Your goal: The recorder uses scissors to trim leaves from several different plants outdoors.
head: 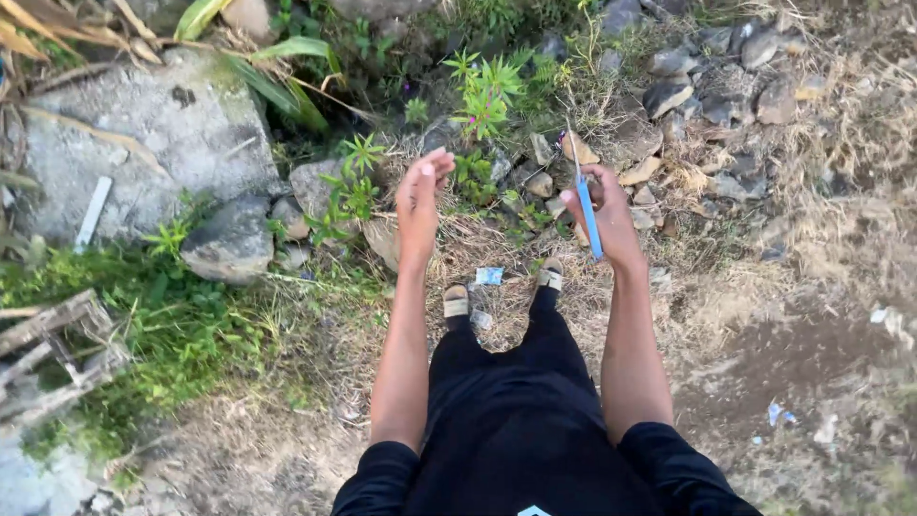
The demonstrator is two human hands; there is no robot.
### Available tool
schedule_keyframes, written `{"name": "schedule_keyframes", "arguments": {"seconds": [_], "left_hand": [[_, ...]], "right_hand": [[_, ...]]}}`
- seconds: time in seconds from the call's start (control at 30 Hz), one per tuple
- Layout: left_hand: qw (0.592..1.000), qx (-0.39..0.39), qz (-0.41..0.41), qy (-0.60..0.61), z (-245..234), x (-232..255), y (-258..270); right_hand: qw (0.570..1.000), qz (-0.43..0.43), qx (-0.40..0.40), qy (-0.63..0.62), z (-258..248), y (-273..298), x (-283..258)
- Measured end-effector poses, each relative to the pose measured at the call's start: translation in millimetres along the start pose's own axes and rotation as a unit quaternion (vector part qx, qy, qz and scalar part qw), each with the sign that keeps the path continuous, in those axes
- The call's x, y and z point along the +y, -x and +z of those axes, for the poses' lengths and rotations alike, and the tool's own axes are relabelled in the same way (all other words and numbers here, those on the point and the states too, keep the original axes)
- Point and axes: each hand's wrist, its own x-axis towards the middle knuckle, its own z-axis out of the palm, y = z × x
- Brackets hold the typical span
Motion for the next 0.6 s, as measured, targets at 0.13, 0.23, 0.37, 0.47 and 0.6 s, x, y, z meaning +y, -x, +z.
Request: {"name": "schedule_keyframes", "arguments": {"seconds": [0.13, 0.23, 0.37, 0.47, 0.6], "left_hand": [[1.000, 0.013, -0.005, -0.024, 45, -2, -11], [1.000, 0.021, 0.003, 0.021, 80, -13, -20], [0.999, 0.024, 0.023, 0.021, 119, -17, -28], [0.999, 0.026, 0.024, 0.024, 138, -19, -32], [0.999, 0.026, 0.020, 0.041, 148, -31, -36]], "right_hand": [[0.990, 0.127, 0.001, -0.055, -35, -25, -22], [1.000, 0.004, -0.018, -0.009, -69, -41, 4], [0.996, -0.005, -0.052, -0.071, -102, -61, 25], [0.994, 0.033, -0.064, -0.085, -118, -65, 12], [0.986, 0.063, -0.074, -0.135, -130, -64, 4]]}}
